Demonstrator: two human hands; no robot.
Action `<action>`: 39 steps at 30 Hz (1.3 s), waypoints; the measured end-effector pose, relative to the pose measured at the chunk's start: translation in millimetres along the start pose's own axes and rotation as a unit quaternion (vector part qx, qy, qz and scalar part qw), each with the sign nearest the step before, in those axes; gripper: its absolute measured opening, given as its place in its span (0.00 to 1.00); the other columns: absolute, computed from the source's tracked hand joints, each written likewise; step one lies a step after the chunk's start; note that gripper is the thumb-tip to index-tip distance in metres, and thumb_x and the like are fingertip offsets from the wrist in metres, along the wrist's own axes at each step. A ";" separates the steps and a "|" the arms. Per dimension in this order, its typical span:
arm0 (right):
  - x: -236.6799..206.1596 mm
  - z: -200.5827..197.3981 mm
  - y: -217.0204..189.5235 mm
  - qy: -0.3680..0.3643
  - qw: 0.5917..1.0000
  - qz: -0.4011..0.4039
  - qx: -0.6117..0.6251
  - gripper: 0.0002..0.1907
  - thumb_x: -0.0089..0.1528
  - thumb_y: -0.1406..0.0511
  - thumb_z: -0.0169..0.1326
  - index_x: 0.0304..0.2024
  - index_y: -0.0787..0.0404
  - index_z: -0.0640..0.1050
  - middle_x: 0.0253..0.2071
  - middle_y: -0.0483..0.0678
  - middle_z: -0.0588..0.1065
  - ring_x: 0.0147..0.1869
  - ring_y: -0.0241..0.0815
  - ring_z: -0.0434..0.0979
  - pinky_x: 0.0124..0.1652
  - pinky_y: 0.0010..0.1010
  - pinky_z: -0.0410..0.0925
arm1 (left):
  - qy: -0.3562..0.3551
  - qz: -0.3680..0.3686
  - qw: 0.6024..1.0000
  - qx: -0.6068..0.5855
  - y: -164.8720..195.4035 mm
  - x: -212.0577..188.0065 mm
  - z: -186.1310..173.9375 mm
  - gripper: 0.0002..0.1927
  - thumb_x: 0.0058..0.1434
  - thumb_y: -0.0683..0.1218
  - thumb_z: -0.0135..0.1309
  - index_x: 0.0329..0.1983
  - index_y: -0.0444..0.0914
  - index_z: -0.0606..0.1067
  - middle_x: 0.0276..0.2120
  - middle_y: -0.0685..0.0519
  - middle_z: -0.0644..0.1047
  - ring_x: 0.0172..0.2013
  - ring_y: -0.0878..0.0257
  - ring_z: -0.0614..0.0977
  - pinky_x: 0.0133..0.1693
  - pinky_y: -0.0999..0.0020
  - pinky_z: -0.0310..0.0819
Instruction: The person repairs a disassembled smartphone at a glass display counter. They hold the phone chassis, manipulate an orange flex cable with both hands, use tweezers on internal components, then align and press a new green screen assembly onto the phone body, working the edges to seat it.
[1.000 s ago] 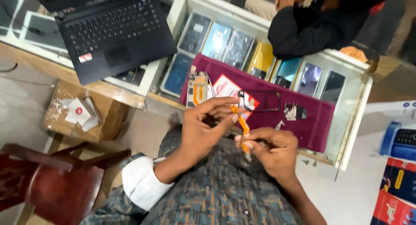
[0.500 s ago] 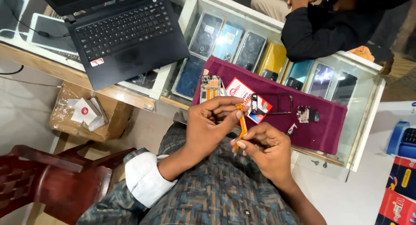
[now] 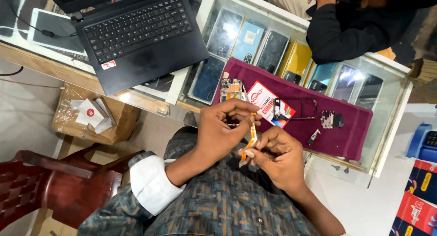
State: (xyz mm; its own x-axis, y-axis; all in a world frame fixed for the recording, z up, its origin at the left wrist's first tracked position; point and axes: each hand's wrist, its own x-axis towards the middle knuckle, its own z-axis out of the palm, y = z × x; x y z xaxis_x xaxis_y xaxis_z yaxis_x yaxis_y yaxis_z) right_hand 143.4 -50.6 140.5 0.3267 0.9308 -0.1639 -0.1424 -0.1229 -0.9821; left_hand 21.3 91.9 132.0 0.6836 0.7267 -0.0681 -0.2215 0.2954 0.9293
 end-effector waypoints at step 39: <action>46.4 21.4 -0.7 -0.020 0.998 0.057 -0.008 0.08 0.65 0.67 0.56 0.33 0.66 0.75 0.32 0.55 0.82 0.33 0.36 0.81 0.36 0.26 0.72 | 0.001 -0.016 0.997 -0.070 11.4 21.0 -41.2 0.12 0.67 0.33 0.52 0.53 0.27 0.77 0.36 0.45 0.84 0.45 0.62 0.86 0.43 0.73 0.78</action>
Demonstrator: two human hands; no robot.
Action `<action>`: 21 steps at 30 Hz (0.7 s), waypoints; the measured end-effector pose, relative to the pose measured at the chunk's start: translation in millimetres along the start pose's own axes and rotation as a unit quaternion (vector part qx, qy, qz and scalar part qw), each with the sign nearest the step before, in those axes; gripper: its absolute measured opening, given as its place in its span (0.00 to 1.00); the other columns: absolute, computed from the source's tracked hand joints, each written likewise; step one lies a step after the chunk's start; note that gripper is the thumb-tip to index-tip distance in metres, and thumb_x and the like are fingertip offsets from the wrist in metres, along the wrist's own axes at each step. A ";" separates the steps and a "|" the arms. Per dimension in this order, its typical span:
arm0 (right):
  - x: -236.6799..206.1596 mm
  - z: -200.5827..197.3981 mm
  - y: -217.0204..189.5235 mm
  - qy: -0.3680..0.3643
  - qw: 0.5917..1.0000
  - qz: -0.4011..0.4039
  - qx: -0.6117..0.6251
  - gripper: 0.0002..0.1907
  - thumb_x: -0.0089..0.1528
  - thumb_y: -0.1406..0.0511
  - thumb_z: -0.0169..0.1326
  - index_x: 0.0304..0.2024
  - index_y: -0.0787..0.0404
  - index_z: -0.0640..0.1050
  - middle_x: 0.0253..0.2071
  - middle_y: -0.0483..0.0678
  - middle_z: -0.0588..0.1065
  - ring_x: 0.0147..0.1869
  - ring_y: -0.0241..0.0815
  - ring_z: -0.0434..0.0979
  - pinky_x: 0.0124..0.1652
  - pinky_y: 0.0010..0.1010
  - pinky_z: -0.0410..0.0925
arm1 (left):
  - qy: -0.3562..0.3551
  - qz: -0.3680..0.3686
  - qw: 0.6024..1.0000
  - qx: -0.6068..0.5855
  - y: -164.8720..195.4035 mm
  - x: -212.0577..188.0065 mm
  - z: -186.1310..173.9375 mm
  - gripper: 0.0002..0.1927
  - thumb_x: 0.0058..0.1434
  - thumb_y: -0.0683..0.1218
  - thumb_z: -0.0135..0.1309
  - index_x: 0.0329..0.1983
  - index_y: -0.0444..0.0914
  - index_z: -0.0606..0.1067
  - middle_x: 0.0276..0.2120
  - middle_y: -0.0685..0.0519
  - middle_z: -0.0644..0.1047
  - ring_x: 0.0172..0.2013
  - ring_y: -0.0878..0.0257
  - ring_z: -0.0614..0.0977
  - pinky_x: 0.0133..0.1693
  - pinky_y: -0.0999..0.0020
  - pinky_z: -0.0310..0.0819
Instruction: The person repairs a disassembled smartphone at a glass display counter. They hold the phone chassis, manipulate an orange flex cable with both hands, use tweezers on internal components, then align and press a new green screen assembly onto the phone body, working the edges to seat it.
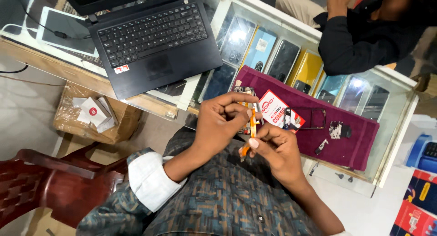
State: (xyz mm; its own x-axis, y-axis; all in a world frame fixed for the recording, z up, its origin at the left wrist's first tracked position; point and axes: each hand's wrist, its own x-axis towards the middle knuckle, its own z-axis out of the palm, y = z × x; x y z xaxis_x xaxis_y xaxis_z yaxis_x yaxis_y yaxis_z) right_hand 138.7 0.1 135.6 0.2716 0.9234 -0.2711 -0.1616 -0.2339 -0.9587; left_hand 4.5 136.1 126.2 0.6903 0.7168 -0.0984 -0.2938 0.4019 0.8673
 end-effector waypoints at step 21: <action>12.8 -62.6 58.5 0.196 0.979 -0.023 -0.044 0.06 0.62 0.70 0.61 0.40 0.67 0.79 0.34 0.48 0.81 0.34 0.32 0.78 0.37 0.23 0.71 | 0.001 -0.113 0.970 0.216 -52.7 16.3 -46.8 0.17 0.64 0.43 0.58 0.55 0.33 0.78 0.35 0.50 0.84 0.35 0.66 0.83 0.37 0.72 0.78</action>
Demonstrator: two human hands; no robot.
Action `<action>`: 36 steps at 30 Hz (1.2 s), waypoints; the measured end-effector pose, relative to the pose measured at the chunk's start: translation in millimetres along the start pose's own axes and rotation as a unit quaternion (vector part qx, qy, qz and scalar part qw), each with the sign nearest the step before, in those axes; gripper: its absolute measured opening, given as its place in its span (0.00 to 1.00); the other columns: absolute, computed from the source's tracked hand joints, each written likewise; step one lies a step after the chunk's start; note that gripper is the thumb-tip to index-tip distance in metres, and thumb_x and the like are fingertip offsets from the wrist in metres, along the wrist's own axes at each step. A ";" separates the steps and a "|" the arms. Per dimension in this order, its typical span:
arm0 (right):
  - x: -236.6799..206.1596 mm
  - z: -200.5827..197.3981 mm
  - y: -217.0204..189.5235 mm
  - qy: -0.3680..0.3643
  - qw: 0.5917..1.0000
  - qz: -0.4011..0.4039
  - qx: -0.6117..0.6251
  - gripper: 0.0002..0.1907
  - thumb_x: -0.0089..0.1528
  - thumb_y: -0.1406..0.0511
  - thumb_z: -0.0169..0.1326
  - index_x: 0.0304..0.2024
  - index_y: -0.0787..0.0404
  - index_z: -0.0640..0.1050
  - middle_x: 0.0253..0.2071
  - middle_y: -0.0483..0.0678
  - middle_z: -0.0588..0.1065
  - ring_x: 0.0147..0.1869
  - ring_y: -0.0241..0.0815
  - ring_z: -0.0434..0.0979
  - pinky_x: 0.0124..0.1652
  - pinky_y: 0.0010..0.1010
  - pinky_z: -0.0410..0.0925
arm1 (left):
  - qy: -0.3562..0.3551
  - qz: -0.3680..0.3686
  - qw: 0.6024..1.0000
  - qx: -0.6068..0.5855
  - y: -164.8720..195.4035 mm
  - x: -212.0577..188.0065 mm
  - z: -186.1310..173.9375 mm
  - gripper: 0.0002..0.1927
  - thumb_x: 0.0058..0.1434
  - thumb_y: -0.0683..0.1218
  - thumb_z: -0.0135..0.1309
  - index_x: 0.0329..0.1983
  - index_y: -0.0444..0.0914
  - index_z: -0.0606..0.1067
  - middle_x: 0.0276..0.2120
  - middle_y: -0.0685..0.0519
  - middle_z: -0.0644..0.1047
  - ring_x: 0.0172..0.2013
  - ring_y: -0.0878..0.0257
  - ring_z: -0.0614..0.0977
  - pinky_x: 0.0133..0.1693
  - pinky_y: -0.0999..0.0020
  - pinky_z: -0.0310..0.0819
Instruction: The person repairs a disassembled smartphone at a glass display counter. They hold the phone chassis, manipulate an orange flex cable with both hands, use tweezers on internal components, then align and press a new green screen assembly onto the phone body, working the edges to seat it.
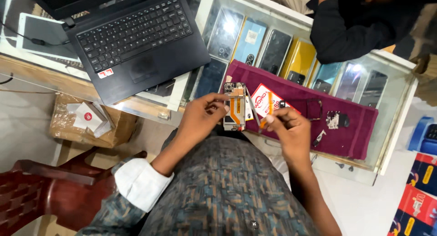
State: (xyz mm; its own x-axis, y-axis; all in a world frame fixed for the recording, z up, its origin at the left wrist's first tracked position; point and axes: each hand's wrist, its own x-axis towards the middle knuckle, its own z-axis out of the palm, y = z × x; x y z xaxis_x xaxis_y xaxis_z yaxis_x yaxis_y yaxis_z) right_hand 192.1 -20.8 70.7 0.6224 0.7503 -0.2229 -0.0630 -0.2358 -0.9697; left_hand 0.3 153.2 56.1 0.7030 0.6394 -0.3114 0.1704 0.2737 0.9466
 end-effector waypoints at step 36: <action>30.9 55.8 10.7 -0.114 0.969 0.103 -0.194 0.15 0.57 0.70 0.65 0.32 0.64 0.69 0.26 0.53 0.80 0.28 0.36 0.83 0.27 0.26 0.73 | 0.141 0.068 0.954 0.256 11.5 49.2 33.4 0.21 0.52 0.44 0.65 0.50 0.39 0.75 0.45 0.47 0.72 0.34 0.57 0.81 0.39 0.62 0.77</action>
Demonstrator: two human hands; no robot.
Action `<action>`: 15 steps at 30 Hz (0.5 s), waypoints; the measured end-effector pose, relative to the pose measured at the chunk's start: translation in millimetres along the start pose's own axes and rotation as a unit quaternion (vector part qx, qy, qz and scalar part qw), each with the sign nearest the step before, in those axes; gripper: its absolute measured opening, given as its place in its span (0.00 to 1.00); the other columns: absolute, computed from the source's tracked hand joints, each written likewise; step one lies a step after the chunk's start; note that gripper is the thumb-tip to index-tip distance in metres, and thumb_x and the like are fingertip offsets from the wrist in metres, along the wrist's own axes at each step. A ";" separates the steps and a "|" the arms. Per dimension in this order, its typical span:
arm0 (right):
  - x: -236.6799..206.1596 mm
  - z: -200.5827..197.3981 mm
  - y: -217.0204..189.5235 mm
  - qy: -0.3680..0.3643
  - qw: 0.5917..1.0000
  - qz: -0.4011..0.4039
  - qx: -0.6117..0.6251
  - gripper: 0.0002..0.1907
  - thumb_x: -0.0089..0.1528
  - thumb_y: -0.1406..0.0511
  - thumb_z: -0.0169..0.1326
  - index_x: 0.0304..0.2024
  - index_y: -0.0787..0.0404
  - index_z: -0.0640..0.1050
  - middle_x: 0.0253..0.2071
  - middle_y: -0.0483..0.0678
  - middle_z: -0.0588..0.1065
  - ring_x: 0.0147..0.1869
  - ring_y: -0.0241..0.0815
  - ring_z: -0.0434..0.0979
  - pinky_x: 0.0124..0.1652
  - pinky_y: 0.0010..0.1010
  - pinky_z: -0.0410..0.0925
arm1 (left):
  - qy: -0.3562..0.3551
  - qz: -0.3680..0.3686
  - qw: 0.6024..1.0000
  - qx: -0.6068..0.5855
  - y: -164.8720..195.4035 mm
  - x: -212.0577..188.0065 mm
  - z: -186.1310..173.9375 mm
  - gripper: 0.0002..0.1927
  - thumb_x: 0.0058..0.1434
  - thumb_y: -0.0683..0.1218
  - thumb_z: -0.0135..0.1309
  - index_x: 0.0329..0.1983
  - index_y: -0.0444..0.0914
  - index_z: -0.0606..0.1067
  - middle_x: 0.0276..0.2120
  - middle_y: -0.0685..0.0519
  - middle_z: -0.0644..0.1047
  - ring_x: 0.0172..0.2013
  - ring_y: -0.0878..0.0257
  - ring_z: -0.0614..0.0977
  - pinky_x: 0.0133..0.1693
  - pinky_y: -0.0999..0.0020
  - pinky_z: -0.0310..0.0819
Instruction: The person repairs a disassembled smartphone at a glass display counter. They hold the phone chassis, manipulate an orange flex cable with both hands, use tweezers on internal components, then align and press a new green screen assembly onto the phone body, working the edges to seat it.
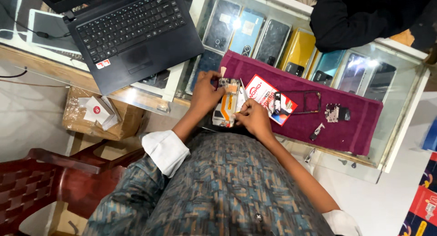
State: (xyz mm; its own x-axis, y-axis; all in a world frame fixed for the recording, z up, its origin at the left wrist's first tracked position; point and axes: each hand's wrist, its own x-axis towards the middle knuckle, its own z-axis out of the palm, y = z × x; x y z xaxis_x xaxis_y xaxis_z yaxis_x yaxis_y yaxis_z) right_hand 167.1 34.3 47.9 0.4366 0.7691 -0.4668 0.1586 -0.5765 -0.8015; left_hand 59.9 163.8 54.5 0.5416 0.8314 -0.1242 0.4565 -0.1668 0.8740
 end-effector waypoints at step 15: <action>-7.0 -17.4 37.5 -0.010 0.987 -0.035 0.158 0.21 0.57 0.75 0.58 0.54 0.71 0.74 0.32 0.47 0.78 0.25 0.28 0.71 0.25 0.22 0.66 | -0.030 -0.035 0.974 -0.224 -14.7 -1.3 2.2 0.19 0.54 0.39 0.66 0.46 0.35 0.72 0.42 0.48 0.77 0.40 0.64 0.82 0.42 0.69 0.80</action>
State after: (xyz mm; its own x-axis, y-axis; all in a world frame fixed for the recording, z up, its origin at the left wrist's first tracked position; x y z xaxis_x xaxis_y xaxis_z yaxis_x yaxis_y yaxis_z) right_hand 185.4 2.4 27.7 0.4159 0.8113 -0.4108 -0.0973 -0.4094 -0.9071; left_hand 54.0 164.0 40.8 0.5670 0.7972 -0.2072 0.1484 0.1486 0.9777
